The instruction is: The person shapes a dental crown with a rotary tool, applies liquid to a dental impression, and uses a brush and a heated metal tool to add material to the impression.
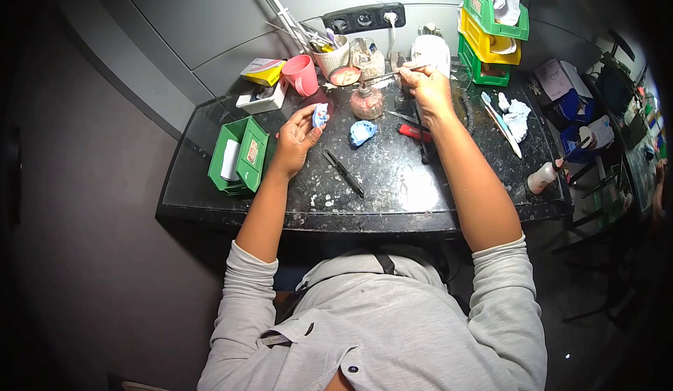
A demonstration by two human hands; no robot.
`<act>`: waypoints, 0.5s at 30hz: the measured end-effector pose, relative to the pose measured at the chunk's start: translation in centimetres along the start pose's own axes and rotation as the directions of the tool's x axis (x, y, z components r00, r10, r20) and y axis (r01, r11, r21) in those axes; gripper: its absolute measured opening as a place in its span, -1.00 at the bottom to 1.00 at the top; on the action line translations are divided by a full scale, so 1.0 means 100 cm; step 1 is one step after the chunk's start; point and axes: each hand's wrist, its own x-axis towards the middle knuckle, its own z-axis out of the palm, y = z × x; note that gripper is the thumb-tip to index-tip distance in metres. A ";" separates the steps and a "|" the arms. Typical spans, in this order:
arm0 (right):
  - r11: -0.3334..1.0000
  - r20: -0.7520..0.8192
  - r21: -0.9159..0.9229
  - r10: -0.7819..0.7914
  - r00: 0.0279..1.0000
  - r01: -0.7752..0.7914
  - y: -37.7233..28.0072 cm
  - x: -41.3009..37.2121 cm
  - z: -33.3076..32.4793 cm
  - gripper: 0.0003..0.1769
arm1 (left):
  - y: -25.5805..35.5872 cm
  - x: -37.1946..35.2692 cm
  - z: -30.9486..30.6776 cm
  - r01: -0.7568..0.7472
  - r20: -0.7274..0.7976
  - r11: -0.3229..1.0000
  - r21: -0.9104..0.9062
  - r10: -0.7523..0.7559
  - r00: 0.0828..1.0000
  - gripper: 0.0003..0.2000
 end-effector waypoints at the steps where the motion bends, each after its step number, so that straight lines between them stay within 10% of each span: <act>1: 1.000 -0.006 -0.011 0.001 1.000 -0.001 0.000 0.001 -0.001 -0.75 | 0.000 0.000 0.000 0.000 0.000 1.000 0.000 0.000 1.000 -0.47; 15: 1.000 -0.012 0.010 0.003 1.000 -0.003 -0.001 -0.001 0.001 -0.78 | 0.002 0.000 0.000 0.026 0.002 1.000 0.011 -0.026 1.000 -0.47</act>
